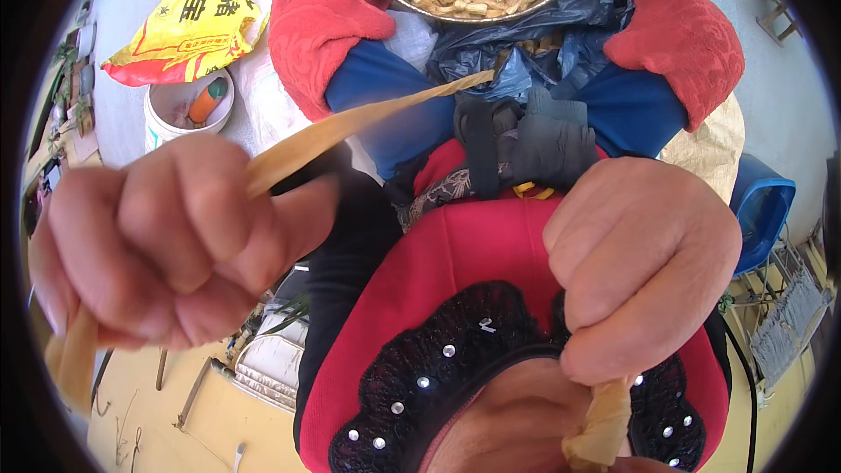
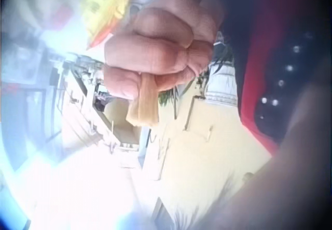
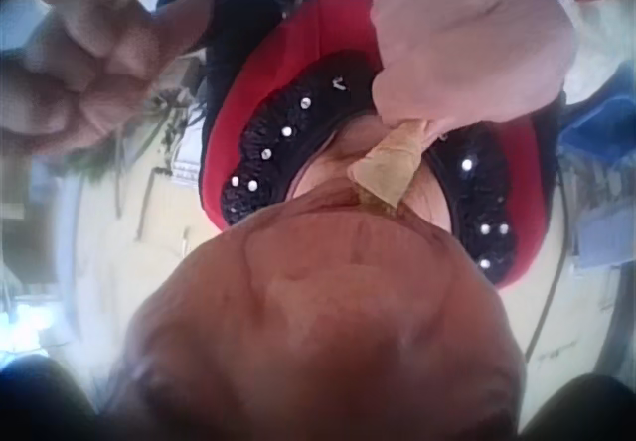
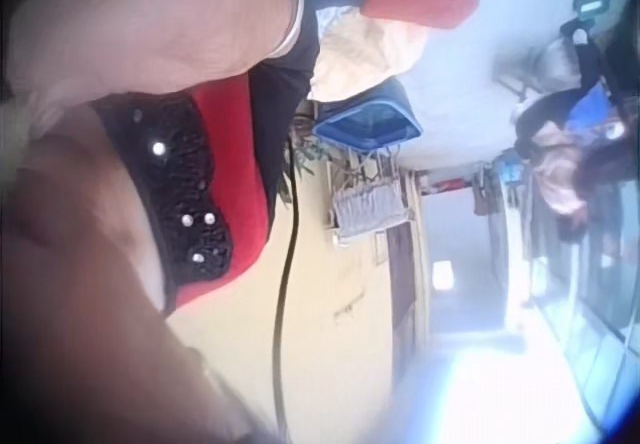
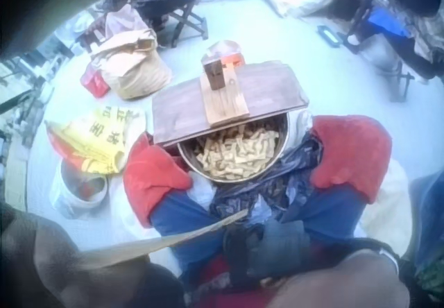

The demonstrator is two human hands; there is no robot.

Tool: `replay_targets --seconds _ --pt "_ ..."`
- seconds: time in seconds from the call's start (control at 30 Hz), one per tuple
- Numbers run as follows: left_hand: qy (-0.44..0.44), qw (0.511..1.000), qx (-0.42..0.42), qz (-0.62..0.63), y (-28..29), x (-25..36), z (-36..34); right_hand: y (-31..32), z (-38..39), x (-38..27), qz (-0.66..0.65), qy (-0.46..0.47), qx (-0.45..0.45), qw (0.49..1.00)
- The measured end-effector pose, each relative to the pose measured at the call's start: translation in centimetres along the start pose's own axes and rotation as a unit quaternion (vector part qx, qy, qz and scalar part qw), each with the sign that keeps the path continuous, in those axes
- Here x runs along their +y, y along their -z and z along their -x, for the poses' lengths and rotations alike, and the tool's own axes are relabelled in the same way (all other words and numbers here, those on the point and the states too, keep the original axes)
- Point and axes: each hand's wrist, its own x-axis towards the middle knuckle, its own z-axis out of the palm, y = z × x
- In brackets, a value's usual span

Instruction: The person sits and peels the skin off light-colored vegetable strips by hand, placing the peeled pieces into a metal bowl on their lap. The person handles the strips one at a time, removing the outer layer and discarding the peelings.

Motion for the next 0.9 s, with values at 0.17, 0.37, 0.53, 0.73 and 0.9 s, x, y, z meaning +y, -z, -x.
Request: replay_targets --seconds 0.17,0.37,0.53,0.73,0.9 --pt "-0.035 0.998 -0.041 -0.042 -0.9 3.1 -2.4 0.2 1.8 -0.8 0.073 -0.035 0.048 0.996" --pt "0.022 0.976 0.064 -0.207 0.8 -3.4 -2.5 5.6 4.0 2.6 0.577 -0.269 0.222 0.739" --pt "0.229 0.956 0.088 -0.158 3.4 -13.7 0.9 5.8 3.4 3.1 0.629 -0.156 0.192 0.737" --pt "0.282 0.949 0.053 -0.128 2.9 -16.7 0.7 7.2 3.0 4.2 0.698 -0.195 0.203 0.658" --pt "0.281 0.925 0.036 -0.254 4.5 -16.2 0.0 7.8 4.3 4.9 0.610 -0.266 0.229 0.711"
